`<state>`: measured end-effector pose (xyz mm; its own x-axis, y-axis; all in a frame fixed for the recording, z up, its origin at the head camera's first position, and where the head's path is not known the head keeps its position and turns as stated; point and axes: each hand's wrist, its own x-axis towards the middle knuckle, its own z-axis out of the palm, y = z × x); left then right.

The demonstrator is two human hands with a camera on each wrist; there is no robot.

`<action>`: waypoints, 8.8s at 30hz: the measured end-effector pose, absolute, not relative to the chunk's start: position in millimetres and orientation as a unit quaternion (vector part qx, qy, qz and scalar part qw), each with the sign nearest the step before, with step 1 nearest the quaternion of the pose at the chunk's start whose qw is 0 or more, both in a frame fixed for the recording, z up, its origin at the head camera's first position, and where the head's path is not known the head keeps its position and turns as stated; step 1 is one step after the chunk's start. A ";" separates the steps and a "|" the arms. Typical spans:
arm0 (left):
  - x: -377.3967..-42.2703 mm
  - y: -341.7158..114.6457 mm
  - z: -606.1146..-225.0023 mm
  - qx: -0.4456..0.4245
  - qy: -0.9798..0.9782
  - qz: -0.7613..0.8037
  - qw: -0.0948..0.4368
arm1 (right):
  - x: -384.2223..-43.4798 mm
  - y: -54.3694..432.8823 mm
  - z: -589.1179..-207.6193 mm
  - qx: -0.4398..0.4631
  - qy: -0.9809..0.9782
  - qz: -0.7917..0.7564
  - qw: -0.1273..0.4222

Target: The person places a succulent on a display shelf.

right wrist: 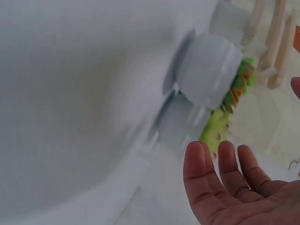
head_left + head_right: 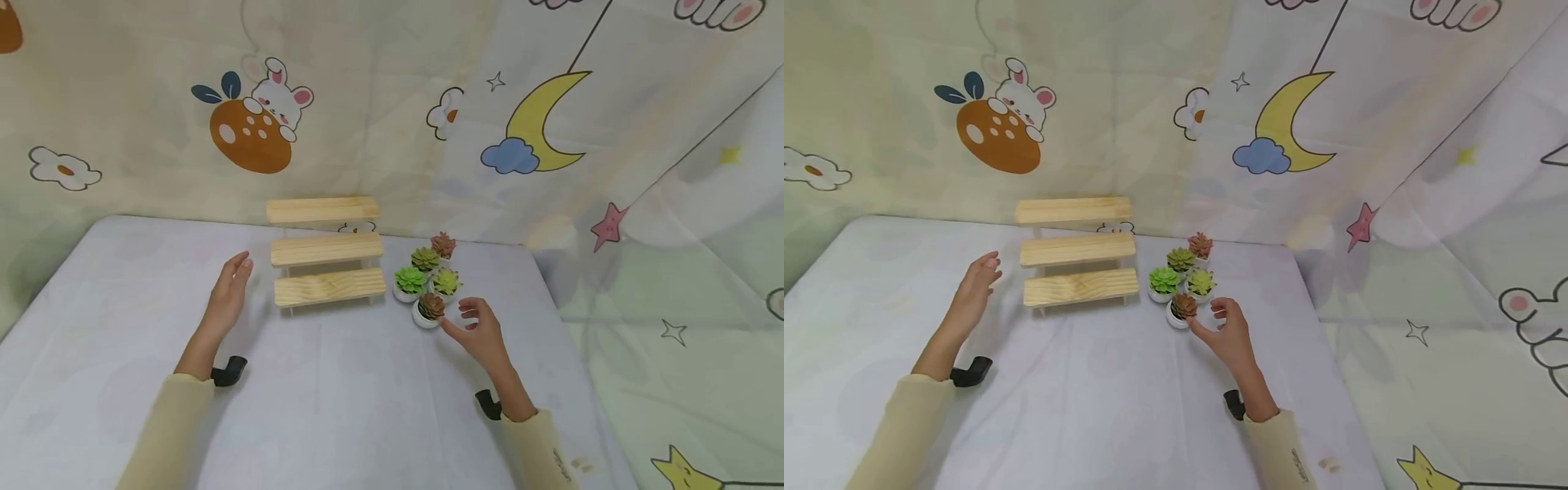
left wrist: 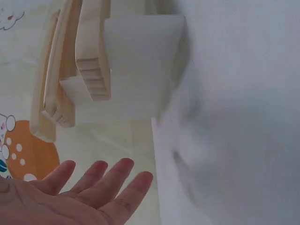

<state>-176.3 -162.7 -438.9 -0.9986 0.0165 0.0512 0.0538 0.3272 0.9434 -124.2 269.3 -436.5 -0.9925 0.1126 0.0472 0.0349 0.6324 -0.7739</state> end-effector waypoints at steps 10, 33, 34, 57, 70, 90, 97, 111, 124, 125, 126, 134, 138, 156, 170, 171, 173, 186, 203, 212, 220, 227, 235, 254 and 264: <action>-195.5 -150.8 -455.4 0.004 -0.714 -0.700 -0.032 | -137.5 250.7 -452.5 -0.021 -0.914 0.402 -0.048; -213.2 -149.0 -446.2 -0.021 -0.708 -0.703 -0.063 | -156.1 242.1 -452.5 -0.033 -0.945 0.324 -0.020; -213.3 -149.8 -446.1 -0.022 -0.709 -0.702 -0.064 | -154.8 241.3 -451.5 -0.031 -0.945 0.325 -0.018; -213.9 -150.8 -453.4 -0.020 -0.698 -0.712 -0.078 | -173.9 177.1 -377.7 0.094 -0.908 0.398 0.087; -209.8 -145.4 -453.2 -0.004 -0.705 -0.705 -0.077 | -249.7 108.4 -352.6 0.117 -0.861 0.489 0.078; -211.1 -141.0 -454.9 0.000 -0.698 -0.713 -0.067 | -297.8 38.1 -348.3 0.152 -0.869 0.470 0.038; -210.5 -142.5 -454.5 0.002 -0.704 -0.708 -0.059 | -303.9 35.2 -349.2 0.154 -0.879 0.451 0.029; -207.8 -137.9 -456.9 0.001 -0.712 -0.699 -0.064 | -292.5 56.5 -352.7 0.191 -0.872 0.451 -0.004; -209.1 -140.5 -456.5 -0.007 -0.715 -0.696 -0.059 | -261.0 122.5 -354.9 0.153 -0.867 0.473 0.038; -208.9 -140.4 -456.5 -0.008 -0.716 -0.695 -0.059 | -257.7 129.9 -355.4 0.146 -0.867 0.475 0.043; -208.7 -140.1 -456.4 -0.008 -0.717 -0.695 -0.059 | -254.4 137.6 -355.7 0.140 -0.866 0.478 0.049; -206.9 -139.4 -457.1 -0.012 -0.715 -0.696 -0.063 | -232.1 206.9 -364.8 0.079 -0.857 0.502 0.086; -207.4 -140.8 -457.1 -0.014 -0.712 -0.699 -0.058 | -223.2 236.6 -375.7 0.035 -0.865 0.493 0.079; -206.0 -141.9 -456.9 -0.011 -0.706 -0.705 -0.066 | -201.1 279.0 -439.6 -0.085 -0.897 0.427 -0.073; -203.6 -141.9 -453.4 -0.017 -0.704 -0.707 -0.066 | -207.3 286.0 -457.6 -0.125 -0.896 0.414 -0.101; -203.9 -141.8 -453.9 -0.018 -0.704 -0.707 -0.067 | -207.0 286.5 -457.9 -0.128 -0.896 0.414 -0.101; -204.6 -141.7 -455.5 -0.018 -0.704 -0.707 -0.068 | -206.1 287.6 -459.1 -0.128 -0.897 0.412 -0.097; -202.4 -141.6 -454.8 -0.004 -0.711 -0.700 -0.076 | -194.4 290.7 -456.4 -0.126 -0.910 0.391 -0.057; -203.0 -142.4 -457.3 -0.016 -0.699 -0.711 -0.073 | -189.3 257.4 -400.9 -0.046 -0.908 0.416 0.033; -204.0 -140.5 -458.0 -0.012 -0.705 -0.706 -0.066 | -198.0 231.0 -367.4 0.003 -0.895 0.444 0.040; -203.0 -145.4 -458.0 -0.017 -0.703 -0.707 -0.074 | -224.8 192.5 -347.1 0.038 -0.876 0.478 0.043; -205.2 -142.7 -456.1 -0.010 -0.704 -0.708 -0.056 | -253.0 159.4 -336.4 0.055 -0.871 0.488 0.037; -204.3 -140.7 -454.8 0.003 -0.704 -0.709 -0.047 | -276.2 129.5 -338.7 0.059 -0.869 0.491 0.029; -205.8 -146.4 -456.3 0.006 -0.715 -0.698 -0.044 | -300.7 96.5 -350.8 0.081 -0.878 0.470 0.027; -204.5 -143.8 -454.5 -0.004 -0.704 -0.708 -0.053 | -298.5 96.3 -353.0 0.110 -0.881 0.458 0.038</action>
